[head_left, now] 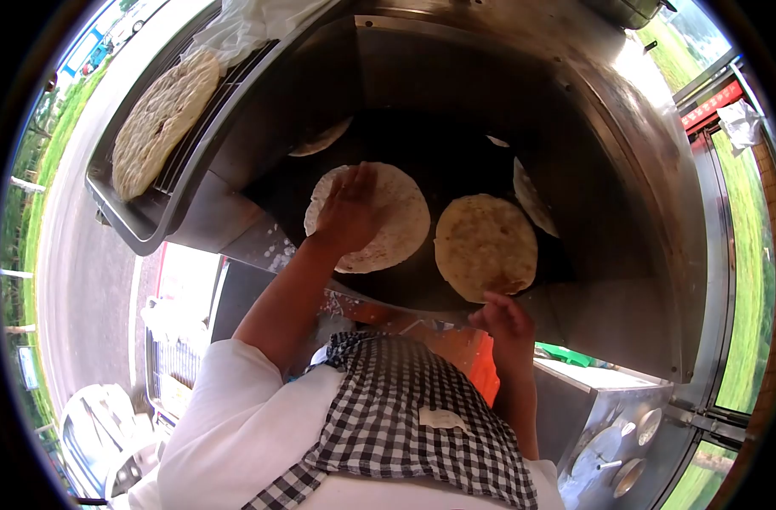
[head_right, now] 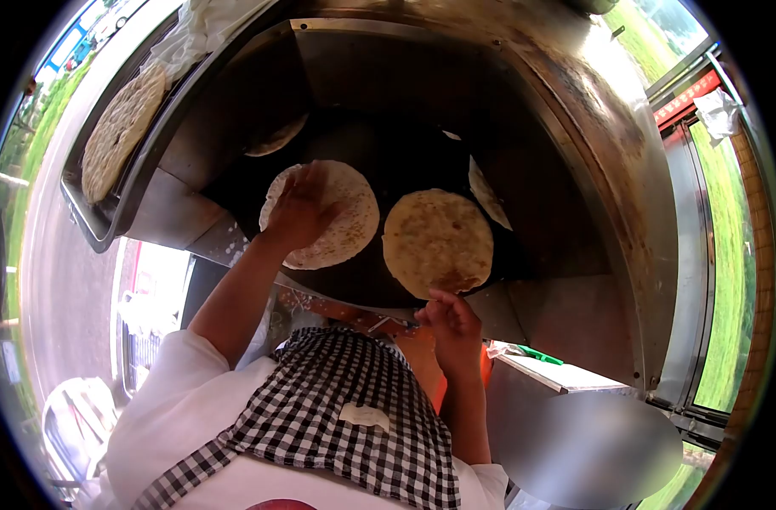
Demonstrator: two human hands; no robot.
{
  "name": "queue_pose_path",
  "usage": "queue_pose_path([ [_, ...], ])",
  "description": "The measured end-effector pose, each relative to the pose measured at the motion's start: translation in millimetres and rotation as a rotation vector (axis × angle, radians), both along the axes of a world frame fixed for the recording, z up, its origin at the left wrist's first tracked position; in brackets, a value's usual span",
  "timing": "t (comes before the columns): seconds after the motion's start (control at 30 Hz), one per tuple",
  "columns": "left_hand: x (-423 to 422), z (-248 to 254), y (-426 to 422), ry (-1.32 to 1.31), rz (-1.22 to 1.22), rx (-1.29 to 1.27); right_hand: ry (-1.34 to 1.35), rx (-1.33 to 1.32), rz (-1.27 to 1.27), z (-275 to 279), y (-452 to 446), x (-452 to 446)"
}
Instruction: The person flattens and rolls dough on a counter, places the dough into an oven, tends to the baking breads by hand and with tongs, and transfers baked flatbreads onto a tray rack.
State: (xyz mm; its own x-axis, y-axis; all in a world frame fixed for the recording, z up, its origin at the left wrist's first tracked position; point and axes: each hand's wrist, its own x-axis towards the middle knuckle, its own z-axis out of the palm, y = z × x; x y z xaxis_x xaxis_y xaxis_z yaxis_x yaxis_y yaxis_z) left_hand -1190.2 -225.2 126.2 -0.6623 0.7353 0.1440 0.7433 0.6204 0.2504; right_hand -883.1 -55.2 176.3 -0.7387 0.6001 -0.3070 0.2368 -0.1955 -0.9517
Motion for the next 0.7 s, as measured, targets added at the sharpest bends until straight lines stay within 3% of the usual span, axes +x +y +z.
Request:
queue_pose_path([
  [0.17, -5, 7, 4, 0.093, -0.016, 0.010, -0.008, -0.024, 0.011, 3, -4, -5],
  [0.27, -4, 9, 1, -0.042, 0.031, -0.042, 0.015, 0.013, 0.034, 4, -5, -5],
  [0.37, -5, 15, -14, 0.065, 0.024, 0.004, 0.010, 0.019, 0.029, 1, -5, -2],
  [0.47, -2, 30, -39, -0.031, 0.033, 0.009, -0.003, 0.021, 0.021, 0, -4, 2],
  [0.7, 17, 15, -91, 0.039, -0.067, -0.181, 0.004, 0.014, 0.071, 3, -8, -6],
])
